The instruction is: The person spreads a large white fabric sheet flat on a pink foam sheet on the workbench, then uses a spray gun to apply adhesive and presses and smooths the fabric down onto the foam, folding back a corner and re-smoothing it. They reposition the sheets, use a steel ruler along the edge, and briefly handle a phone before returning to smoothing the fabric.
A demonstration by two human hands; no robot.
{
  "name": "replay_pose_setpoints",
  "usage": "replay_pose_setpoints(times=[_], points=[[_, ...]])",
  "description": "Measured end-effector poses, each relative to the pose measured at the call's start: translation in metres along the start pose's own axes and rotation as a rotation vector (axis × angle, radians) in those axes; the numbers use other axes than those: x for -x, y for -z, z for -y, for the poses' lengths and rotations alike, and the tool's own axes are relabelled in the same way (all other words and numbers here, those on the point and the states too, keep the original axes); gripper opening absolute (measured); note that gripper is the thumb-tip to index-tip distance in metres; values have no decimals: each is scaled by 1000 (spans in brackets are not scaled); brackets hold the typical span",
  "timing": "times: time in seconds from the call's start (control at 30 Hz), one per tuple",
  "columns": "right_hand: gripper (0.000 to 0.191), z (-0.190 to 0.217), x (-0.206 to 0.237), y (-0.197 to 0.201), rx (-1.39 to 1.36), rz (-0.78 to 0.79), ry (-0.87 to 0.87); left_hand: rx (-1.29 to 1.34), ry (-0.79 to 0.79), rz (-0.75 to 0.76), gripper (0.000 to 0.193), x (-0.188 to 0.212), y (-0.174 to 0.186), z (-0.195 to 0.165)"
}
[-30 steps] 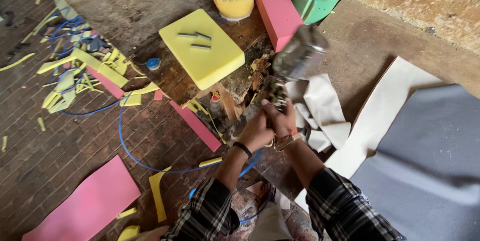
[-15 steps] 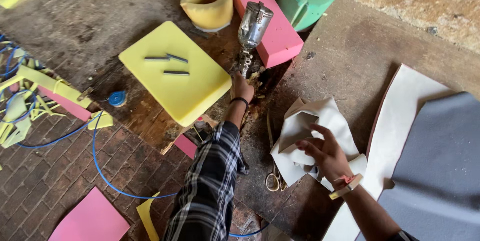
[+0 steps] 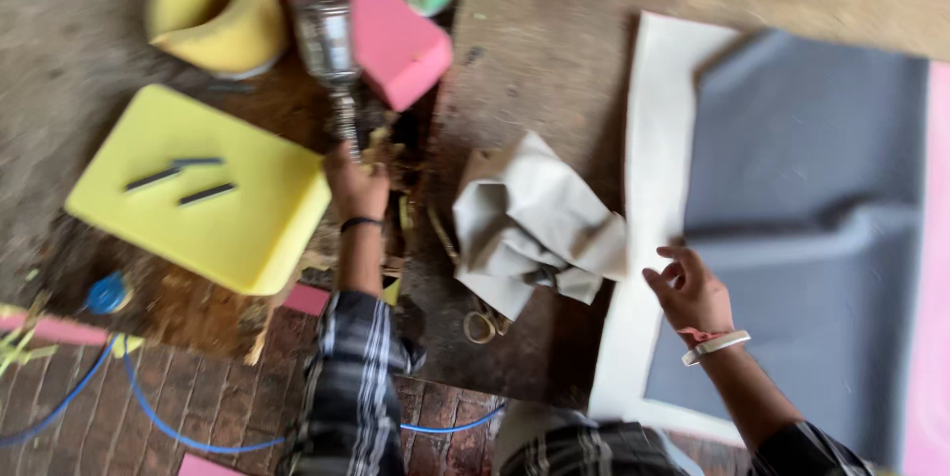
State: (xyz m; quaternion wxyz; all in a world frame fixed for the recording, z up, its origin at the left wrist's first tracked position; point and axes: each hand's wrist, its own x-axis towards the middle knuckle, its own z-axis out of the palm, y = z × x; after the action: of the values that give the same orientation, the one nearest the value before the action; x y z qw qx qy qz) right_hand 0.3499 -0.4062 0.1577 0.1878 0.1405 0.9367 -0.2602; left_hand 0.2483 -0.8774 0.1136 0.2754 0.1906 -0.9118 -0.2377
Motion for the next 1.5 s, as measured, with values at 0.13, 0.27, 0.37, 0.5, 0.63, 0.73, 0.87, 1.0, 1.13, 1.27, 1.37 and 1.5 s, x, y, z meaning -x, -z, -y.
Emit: replay_pose_setpoints(times=[0.13,0.27,0.37,0.5,0.63,0.73,0.87,1.0,1.13,1.27,1.37,1.5], points=[[98,-78,40,-10,305,7,-7,522,-18,-32,32,88,14,-102],[126,-114,79,-44,386,39,-83,909,-134,408,28,196,1,-227],[101,-132,93,-66,334,-214,117,931,-195,793,28,247,-22,-274],[30,-163,103,-54,110,-330,80,762,-113,1087,31,315,-44,-285],[16,-191,119,9,-9,-603,142,555,-176,1173,30,360,-57,-276],[24,-223,150,85,-61,-776,274,382,-364,1119,43,390,-60,-279],[36,-281,181,186,-244,-884,385,289,-382,1163,55,435,-73,-304],[17,-366,189,262,-3,-1229,448,137,-418,1131,65,478,-90,-331],[7,-468,193,310,-116,-1282,243,27,-516,1032,77,505,-96,-360],[12,-553,184,315,-414,-1261,29,-130,-577,1059,81,524,-98,-402],[15,-606,180,302,-279,-1245,-93,-217,-754,1079,81,535,-109,-446],[18,-662,162,275,-337,-1154,-303,-228,-983,1134,78,558,-153,-529]])
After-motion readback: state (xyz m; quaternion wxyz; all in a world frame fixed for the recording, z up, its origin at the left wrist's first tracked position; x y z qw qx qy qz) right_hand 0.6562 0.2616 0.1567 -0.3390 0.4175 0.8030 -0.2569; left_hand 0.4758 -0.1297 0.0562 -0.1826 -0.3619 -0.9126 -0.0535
